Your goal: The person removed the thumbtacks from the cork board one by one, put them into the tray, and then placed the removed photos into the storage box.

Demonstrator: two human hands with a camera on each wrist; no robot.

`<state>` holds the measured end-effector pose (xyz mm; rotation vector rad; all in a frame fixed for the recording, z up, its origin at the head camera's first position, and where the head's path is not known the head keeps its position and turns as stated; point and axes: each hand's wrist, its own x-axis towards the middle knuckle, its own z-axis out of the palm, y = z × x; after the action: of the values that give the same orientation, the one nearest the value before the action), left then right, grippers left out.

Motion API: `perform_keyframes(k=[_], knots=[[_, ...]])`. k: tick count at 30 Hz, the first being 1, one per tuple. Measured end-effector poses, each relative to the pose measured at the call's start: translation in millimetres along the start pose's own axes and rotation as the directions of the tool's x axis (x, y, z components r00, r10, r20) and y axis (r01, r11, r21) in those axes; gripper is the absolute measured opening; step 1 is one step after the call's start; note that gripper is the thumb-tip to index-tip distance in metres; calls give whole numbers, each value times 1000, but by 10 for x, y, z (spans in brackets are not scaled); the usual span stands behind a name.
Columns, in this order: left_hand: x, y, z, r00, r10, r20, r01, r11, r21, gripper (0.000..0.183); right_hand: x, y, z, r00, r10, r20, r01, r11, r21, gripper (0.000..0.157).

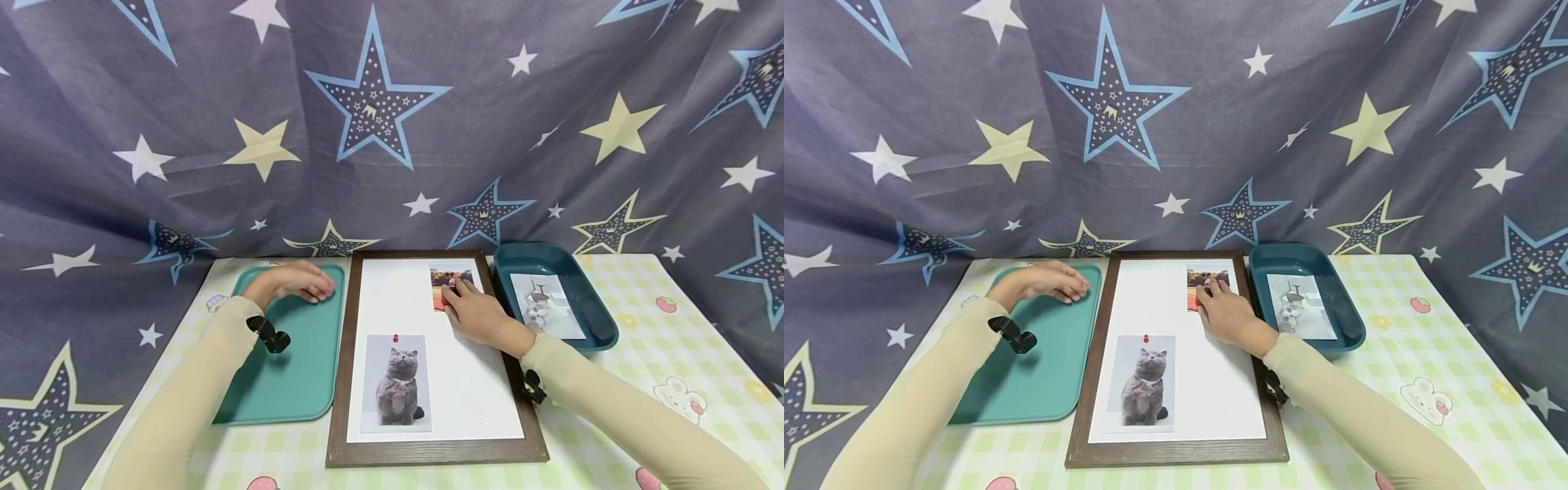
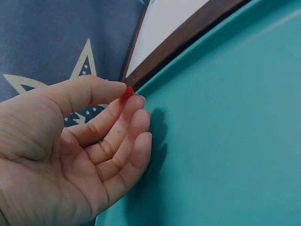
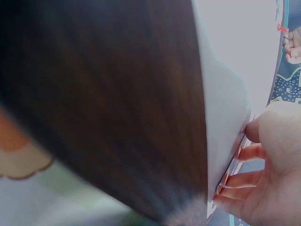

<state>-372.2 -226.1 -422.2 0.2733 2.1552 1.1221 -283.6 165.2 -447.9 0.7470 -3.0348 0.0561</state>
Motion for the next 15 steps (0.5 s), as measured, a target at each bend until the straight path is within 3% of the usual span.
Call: perform_keyframes(k=[15], knots=[[-4, -41, 41, 997, -60, -54, 63, 996, 61, 43, 11, 2, 2, 1000, 2, 10, -2, 1000, -6, 48]])
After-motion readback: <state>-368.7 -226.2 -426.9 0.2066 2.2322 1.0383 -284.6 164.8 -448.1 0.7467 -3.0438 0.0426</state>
